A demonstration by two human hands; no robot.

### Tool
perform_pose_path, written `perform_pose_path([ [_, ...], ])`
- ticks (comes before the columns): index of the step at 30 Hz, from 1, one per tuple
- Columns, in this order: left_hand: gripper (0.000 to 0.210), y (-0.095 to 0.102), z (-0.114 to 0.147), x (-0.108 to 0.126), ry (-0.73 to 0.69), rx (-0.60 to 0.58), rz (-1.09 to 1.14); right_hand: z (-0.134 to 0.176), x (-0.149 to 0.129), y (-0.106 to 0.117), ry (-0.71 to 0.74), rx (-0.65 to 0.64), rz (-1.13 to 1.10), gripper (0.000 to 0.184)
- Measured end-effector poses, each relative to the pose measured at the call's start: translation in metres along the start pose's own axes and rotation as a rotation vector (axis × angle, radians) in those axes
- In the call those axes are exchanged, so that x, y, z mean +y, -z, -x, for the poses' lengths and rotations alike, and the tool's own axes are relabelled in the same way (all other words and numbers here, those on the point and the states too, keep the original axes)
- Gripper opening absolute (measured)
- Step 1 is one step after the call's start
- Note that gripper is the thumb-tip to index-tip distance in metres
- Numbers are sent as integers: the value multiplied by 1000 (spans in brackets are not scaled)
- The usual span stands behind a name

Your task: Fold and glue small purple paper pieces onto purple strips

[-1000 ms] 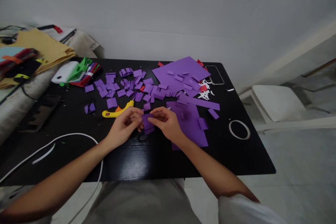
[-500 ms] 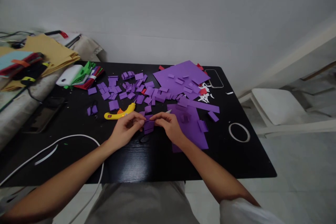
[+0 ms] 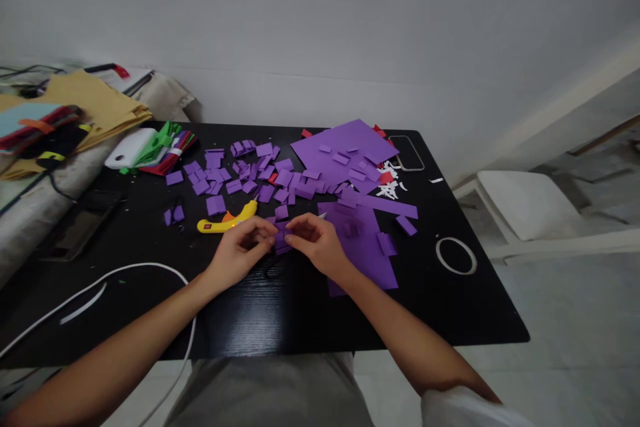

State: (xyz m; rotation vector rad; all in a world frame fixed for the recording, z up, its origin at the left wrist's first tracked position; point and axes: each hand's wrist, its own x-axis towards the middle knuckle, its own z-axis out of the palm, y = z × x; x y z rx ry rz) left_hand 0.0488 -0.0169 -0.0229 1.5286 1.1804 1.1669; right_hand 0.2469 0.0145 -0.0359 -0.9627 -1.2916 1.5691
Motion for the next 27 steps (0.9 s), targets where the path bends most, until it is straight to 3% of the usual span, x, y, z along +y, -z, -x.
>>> perform_pose_path([
  [6,13,13,-2,12,-37,14,-28,-1,-8,6,-2,16,82,23],
  [9,17,41,-1,19,-50,112,-122,-4,-13,12,-7,111,100,21],
  [11,16,65,-1,21,-48,120,-301,-8,-15,16,-15,160,75,24],
  [15,27,100,-3,14,-82,-76,-779,-13,-14,20,-24,174,51,31],
  [17,46,102,-8,8,-79,-160,-978,-14,-13,21,-16,157,44,34],
  [19,51,98,-12,1,-59,-224,-1106,-14,-11,21,-12,148,33,37],
  [23,31,94,-13,-6,-35,-274,-1116,-14,-8,20,-4,169,32,35],
  [27,26,109,-8,5,-42,-232,-913,-11,-10,18,19,173,51,27],
])
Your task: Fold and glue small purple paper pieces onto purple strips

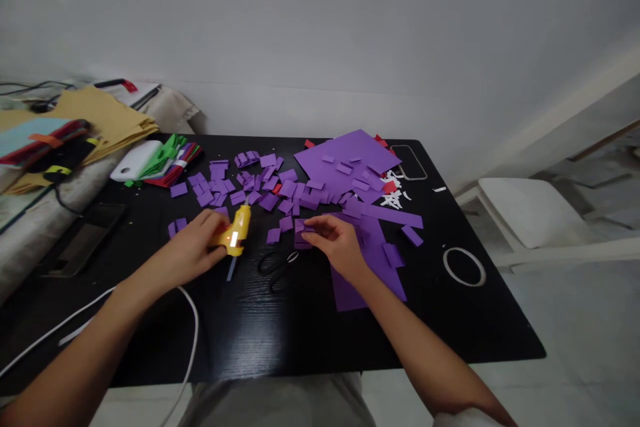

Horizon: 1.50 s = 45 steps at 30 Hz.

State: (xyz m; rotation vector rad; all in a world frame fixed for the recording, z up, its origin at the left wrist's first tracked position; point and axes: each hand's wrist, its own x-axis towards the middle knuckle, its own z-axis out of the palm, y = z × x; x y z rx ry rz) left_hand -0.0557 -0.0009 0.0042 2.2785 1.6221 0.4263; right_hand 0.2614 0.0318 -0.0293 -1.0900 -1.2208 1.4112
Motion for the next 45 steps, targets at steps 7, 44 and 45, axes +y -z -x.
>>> perform_pose_path([
  [7,36,29,-14,17,92,198,463,4,-6,-5,-43,31,21,20],
  [44,17,-35,-20,52,317,69,1032,18,-3,-51,-123,-207,-75,33],
  [45,16,-35,-20,52,319,67,1015,18,-2,-51,-118,-215,-83,35],
])
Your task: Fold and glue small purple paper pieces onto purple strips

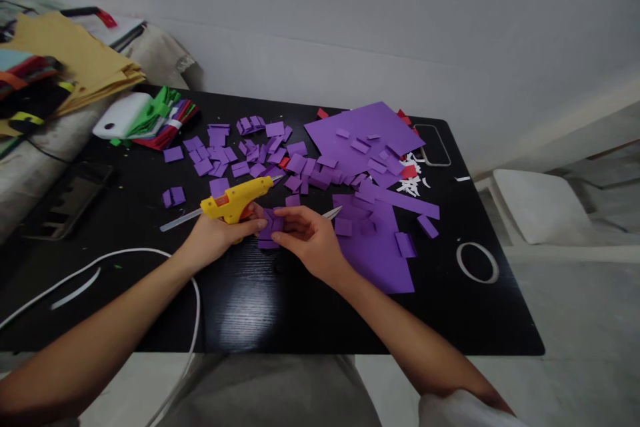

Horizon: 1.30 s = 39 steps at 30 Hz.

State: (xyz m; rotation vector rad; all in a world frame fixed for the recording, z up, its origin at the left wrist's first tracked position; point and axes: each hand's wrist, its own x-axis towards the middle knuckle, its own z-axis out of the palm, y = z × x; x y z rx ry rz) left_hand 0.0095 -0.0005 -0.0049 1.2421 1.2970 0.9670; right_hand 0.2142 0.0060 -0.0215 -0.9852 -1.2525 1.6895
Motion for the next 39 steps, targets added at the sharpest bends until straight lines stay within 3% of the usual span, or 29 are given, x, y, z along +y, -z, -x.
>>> perform_pose_path([
  [7,17,-2,-1,-2,21,19,-16,0,5,4,33,62,77,24],
  [14,25,-10,0,-2,54,29,56,-1,10,-1,-39,160,-35,38],
  [17,29,-6,0,-1,52,45,41,-1,8,1,19,192,37,28],
  [20,31,6,-1,0,2,129,-104,-2,3,7,66,205,146,13],
  [24,26,29,-2,2,-154,259,-543,-2,-1,15,67,217,197,7],
  [26,26,38,-2,3,-184,200,-705,-3,-2,17,69,232,177,9],
  [32,21,55,2,1,-171,-175,-968,-9,0,23,89,291,107,21],
  [39,25,61,4,-2,-120,-312,-1065,-12,2,29,60,344,-47,21],
])
